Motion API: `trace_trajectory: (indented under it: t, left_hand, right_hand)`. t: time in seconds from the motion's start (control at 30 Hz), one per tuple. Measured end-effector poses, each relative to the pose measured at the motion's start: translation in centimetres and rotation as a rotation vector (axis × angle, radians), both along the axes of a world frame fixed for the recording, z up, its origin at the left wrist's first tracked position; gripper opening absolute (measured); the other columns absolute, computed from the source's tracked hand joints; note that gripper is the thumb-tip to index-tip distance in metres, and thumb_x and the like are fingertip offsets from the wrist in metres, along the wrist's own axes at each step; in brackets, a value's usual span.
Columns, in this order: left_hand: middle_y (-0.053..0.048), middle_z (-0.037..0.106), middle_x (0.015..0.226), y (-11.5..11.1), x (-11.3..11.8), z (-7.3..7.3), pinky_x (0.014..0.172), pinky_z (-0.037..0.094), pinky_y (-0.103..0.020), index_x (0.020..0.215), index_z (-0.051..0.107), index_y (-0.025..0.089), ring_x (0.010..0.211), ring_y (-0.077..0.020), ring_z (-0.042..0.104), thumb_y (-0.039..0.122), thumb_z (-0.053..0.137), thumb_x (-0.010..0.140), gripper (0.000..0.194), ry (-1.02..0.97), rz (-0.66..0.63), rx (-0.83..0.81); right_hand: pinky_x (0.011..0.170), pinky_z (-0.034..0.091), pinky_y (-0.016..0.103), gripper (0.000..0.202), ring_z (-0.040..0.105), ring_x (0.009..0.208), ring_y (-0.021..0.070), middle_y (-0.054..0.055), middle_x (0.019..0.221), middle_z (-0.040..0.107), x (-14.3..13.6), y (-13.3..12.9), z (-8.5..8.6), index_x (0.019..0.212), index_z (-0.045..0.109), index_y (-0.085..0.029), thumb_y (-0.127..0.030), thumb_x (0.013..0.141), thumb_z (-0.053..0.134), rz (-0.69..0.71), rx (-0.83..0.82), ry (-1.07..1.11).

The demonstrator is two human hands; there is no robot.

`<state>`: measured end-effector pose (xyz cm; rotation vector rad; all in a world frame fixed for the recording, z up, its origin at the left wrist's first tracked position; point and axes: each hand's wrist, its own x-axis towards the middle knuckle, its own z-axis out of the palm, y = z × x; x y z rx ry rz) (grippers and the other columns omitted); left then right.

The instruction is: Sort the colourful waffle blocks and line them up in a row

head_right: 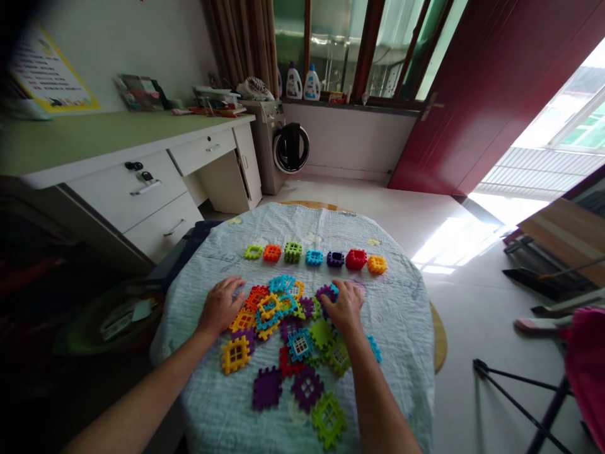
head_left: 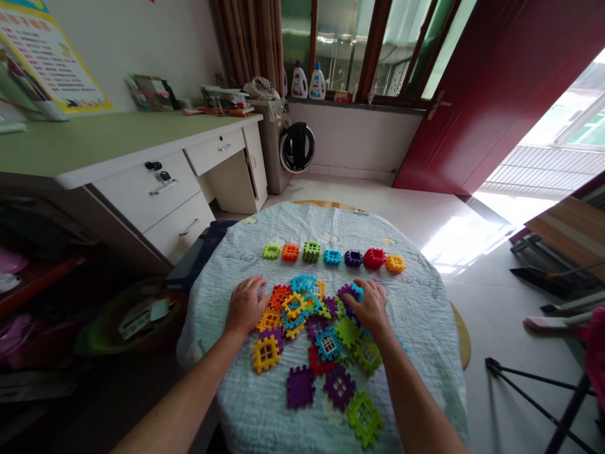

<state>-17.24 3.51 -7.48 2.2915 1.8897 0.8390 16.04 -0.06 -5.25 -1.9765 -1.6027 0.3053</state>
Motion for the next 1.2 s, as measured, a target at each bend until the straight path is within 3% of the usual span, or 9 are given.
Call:
trace_trajectory:
  t: [0.17,0.4,0.6,0.87,1.07,1.2]
  left_hand:
    - [-0.013,0.065,0.117,-0.2,0.2,0.5,0.102,0.044,-0.044,0.104,0.064,0.018,0.112,-0.0274,0.057,0.025,0.047,0.082,0.028,-0.008,0.001,-0.019]
    - [-0.011,0.065,0.117,-0.2,0.3,0.6,0.102,0.044,-0.044,0.103,0.064,0.019,0.112,-0.0269,0.058,0.025,0.047,0.082,0.027,-0.024,0.009,-0.021]
    - [-0.012,0.065,0.117,-0.2,0.2,0.5,0.101,0.044,-0.044,0.103,0.064,0.017,0.112,-0.0276,0.057,0.024,0.047,0.082,0.027,-0.026,0.003,-0.031]
    - [-0.012,0.065,0.118,-0.1,0.1,0.4,0.102,0.044,-0.043,0.102,0.064,0.019,0.113,-0.0275,0.058,0.024,0.049,0.082,0.027,-0.043,0.012,-0.03]
    - [-0.012,0.066,0.117,-0.2,0.3,0.6,0.101,0.044,-0.045,0.101,0.064,0.019,0.112,-0.028,0.058,0.025,0.048,0.081,0.027,-0.052,0.015,-0.029]
    - [-0.011,0.066,0.115,-0.2,0.3,0.7,0.101,0.045,-0.043,0.1,0.064,0.02,0.111,-0.0269,0.058,0.024,0.048,0.08,0.026,-0.059,0.015,-0.016]
  right_hand:
    - [0.088,0.034,0.04,0.035,0.052,0.106,0.0277,0.008,0.113,0.064,-1.5,0.4,0.2,0.111,0.065,-0.021,-0.032,0.078,0.063,0.078,-0.119,-0.15]
    - [0.091,0.033,0.04,0.038,0.049,0.111,0.0276,0.008,0.119,0.061,-1.5,-0.2,1.3,0.115,0.064,-0.023,-0.021,0.078,0.059,0.101,-0.087,-0.172]
    - [0.094,0.034,0.039,0.042,0.048,0.111,0.027,0.006,0.12,0.063,-4.1,-1.5,3.2,0.116,0.064,-0.023,-0.025,0.074,0.064,0.44,-0.159,-0.085]
    - [0.091,0.034,0.039,0.049,0.048,0.106,0.0265,0.008,0.118,0.061,-6.0,-3.0,3.3,0.121,0.059,-0.024,-0.02,0.073,0.066,0.537,-0.189,-0.161]
    - [0.09,0.037,0.037,0.047,0.049,0.104,0.0258,0.008,0.112,0.06,-3.9,-3.2,3.5,0.118,0.061,-0.023,-0.017,0.071,0.061,0.486,-0.151,-0.169]
    - [0.092,0.038,0.037,0.044,0.052,0.101,0.0252,0.008,0.107,0.059,-1.3,-2.0,3.4,0.115,0.062,-0.021,-0.021,0.071,0.062,0.313,-0.049,-0.182]
